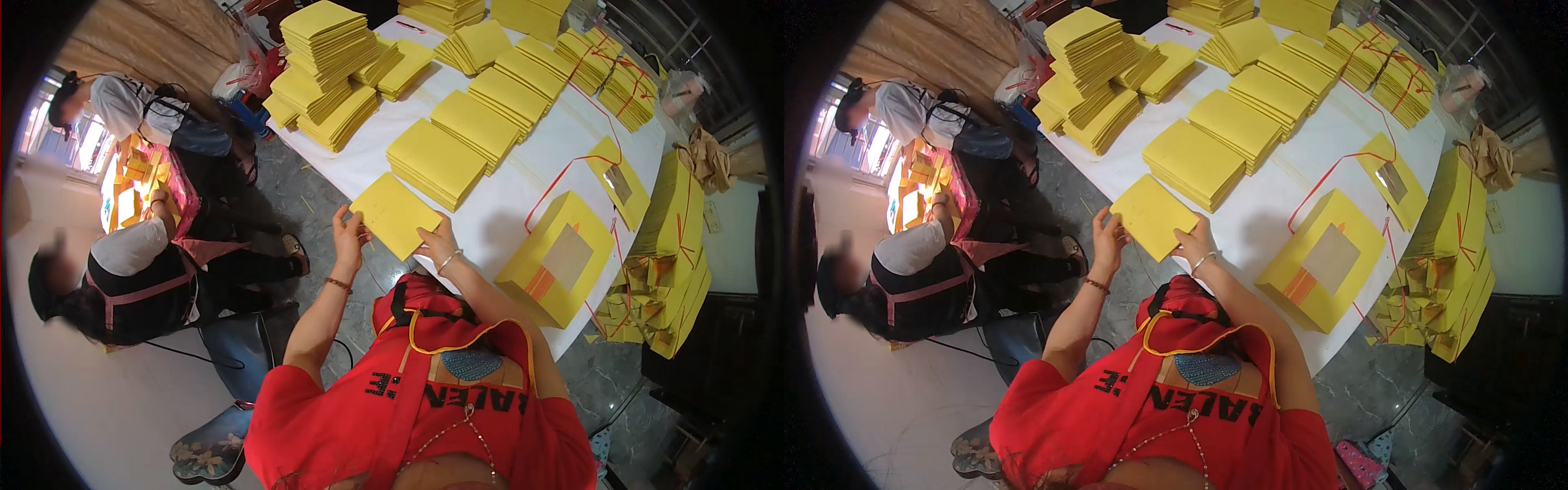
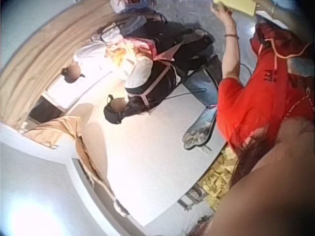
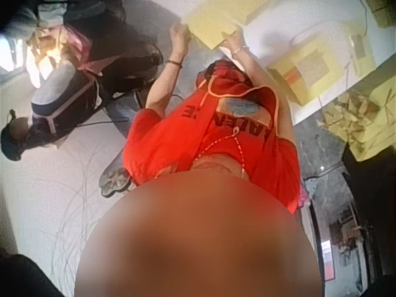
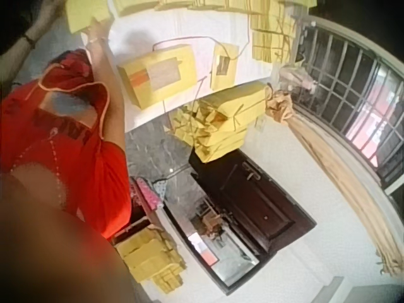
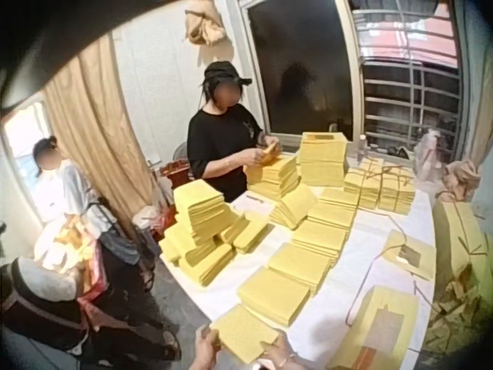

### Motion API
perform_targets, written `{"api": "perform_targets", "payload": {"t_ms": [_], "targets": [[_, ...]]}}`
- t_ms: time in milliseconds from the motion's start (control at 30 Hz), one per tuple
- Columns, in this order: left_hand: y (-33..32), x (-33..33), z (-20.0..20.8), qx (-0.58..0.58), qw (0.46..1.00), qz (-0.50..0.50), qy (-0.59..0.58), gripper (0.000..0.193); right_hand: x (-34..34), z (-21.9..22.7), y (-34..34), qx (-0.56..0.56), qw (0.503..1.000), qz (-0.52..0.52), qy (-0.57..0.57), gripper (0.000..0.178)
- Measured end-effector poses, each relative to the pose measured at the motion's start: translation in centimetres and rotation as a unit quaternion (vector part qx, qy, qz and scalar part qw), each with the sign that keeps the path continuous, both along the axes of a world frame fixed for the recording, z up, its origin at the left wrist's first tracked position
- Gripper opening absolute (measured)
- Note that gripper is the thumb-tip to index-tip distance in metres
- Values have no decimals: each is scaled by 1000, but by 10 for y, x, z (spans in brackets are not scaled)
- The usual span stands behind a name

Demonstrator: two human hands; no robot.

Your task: Folding and stacking sheets of yellow joss paper on a table.

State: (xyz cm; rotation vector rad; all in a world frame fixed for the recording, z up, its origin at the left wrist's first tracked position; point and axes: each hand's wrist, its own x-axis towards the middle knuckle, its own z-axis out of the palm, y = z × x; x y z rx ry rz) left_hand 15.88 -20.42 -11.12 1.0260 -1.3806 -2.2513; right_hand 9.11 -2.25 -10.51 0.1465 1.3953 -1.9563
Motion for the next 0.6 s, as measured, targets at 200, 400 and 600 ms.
{"api": "perform_targets", "payload": {"t_ms": [200,400,600], "targets": [[9,-16,-22,-145,987,12,-66,59,-7,20,4,97,994,41,-32,72],[19,-22,-15,-174,981,7,-89,59,-1,16,23,138,990,-15,28,71],[16,-28,-13,-190,979,-8,-76,56,-11,6,28,126,991,-29,38,50]]}}
